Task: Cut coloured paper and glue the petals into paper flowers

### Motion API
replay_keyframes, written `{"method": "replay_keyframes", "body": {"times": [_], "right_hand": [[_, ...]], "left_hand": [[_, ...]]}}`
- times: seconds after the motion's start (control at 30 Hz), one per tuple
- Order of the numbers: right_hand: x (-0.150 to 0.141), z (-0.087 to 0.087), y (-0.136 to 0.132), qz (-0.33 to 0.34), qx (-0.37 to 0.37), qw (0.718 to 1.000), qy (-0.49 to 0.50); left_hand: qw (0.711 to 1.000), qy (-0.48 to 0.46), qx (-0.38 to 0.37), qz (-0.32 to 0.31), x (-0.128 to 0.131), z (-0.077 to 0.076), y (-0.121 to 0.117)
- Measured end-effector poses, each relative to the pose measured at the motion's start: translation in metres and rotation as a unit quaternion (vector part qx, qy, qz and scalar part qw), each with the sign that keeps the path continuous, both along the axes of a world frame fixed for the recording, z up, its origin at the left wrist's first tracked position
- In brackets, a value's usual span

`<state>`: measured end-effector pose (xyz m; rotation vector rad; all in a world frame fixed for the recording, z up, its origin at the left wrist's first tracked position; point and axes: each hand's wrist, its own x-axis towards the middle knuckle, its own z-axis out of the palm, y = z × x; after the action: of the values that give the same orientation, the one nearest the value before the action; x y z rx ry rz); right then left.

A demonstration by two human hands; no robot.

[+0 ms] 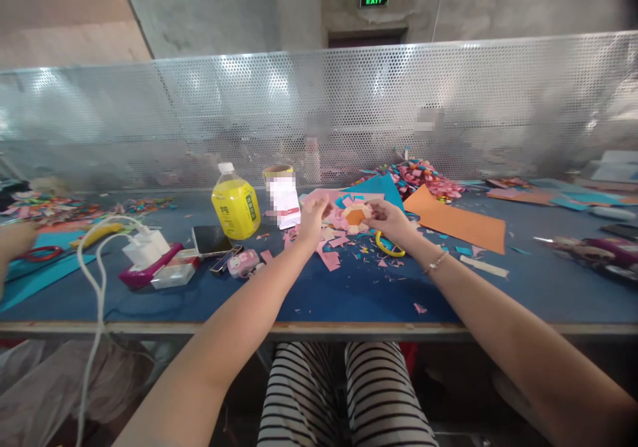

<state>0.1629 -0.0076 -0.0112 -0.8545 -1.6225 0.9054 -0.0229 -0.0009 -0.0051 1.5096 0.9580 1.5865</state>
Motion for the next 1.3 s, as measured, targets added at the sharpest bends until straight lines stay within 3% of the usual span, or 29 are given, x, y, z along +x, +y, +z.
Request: {"method": "replay_keyframes", "body": {"times": [0.1,0.23,0.37,0.53,0.67,0.93,1.17,1.3], "right_hand": [[0.003,0.000,0.000,0.001,0.047,0.999,-0.027],[0.006,0.000,-0.003,-0.005,0.084,0.994,-0.076],[0.007,0.002,-0.005,-0.002,0.080,0.994,-0.080],[0.007,0.006,-0.005,-0.022,0.084,0.996,-0.036],[0.007,0.004,-0.002,0.009,0.037,0.999,0.016],[0.006,-0.001,-0.002,0.063,-0.161,0.981,0.087],[0.004,0.001,-0.004,0.143,-0.211,0.959,0.121],[0.000,0.000,-0.004,0.126,-0.218,0.957,0.147]], "left_hand": [[0.998,-0.059,-0.013,-0.021,-0.002,0.007,0.000],[0.994,0.052,0.008,-0.093,-0.001,0.012,-0.007],[0.987,0.132,0.028,-0.088,0.002,0.013,-0.013],[0.992,0.072,0.012,-0.100,0.001,0.010,-0.011],[0.994,-0.007,-0.037,-0.104,-0.001,0.009,-0.008],[0.979,-0.108,-0.099,-0.142,-0.002,0.012,-0.009],[0.965,-0.146,-0.115,-0.186,0.001,0.013,-0.011],[0.972,-0.129,-0.130,-0.145,0.004,0.016,-0.014]]}}
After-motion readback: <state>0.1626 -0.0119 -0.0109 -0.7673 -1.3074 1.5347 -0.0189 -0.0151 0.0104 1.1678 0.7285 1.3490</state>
